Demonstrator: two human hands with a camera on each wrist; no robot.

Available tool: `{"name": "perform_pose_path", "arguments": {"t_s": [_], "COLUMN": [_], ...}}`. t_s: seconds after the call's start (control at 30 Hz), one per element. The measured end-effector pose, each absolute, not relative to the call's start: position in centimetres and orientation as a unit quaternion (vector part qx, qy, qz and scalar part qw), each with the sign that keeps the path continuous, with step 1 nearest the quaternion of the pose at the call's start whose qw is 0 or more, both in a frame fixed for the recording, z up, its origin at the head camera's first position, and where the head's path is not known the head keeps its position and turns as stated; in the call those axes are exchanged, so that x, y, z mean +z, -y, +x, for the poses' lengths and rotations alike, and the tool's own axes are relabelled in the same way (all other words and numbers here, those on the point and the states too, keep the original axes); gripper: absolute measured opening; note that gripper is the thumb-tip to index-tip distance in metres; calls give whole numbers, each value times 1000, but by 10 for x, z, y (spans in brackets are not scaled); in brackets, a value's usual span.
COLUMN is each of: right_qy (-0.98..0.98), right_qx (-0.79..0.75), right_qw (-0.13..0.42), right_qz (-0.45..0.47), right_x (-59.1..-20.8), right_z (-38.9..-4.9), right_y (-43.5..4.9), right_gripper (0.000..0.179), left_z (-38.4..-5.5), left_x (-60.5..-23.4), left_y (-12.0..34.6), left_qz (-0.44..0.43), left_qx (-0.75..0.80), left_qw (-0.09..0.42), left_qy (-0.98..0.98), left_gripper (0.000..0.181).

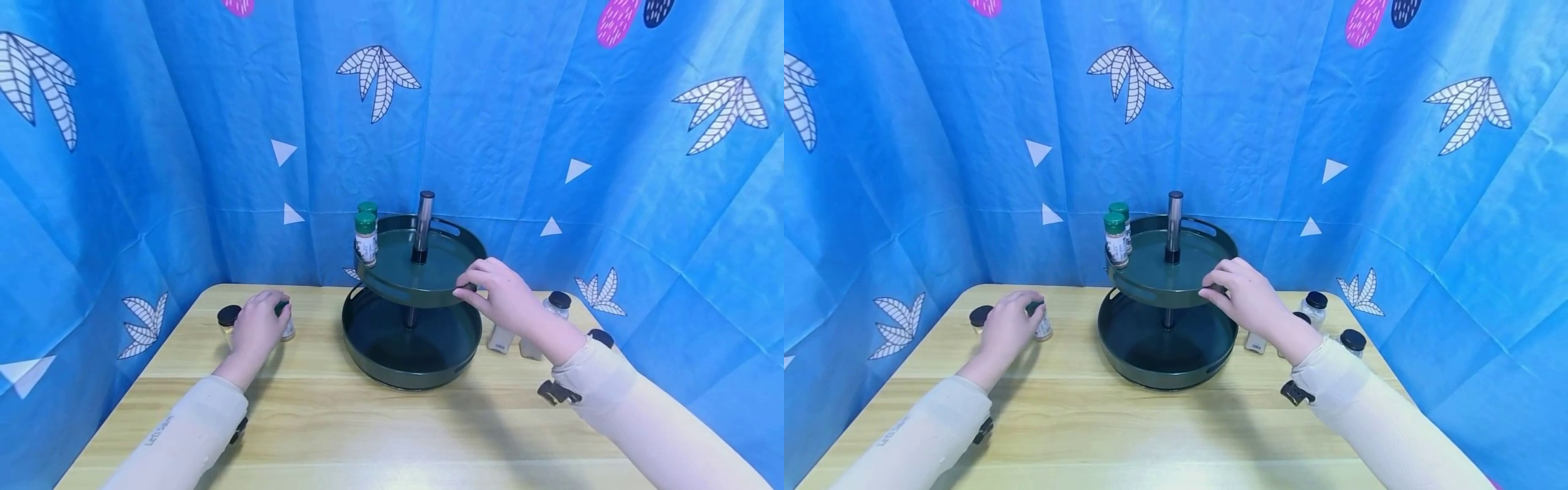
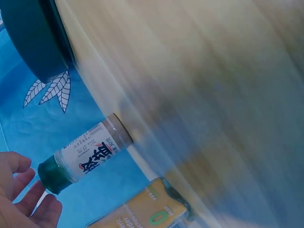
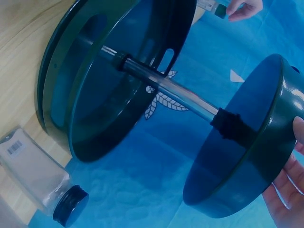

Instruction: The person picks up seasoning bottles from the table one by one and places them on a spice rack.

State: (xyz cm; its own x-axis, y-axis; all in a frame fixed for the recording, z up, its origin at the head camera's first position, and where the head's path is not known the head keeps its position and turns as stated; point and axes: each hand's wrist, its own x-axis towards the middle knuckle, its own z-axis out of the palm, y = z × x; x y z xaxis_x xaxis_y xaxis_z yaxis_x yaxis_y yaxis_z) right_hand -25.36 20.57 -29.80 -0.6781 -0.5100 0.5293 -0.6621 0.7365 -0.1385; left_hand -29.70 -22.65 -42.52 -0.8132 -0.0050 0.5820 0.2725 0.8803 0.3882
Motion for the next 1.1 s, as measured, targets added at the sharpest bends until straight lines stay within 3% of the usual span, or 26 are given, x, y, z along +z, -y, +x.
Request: {"name": "perform_pose_path", "arguments": {"t_s": [1.1], "right_qy": [902], "right_qx": [161], "right_qw": [236], "right_qz": [324], "right_x": [-298], "right_z": [-253], "right_y": [-206], "right_gripper": [14], "left_z": [-306], "left_x": [-437], "left_y": [230], "left_qz": [-87], "left_qx": [-254], "left_qw": [299], "left_qy": [916], "left_gripper": [20]}}
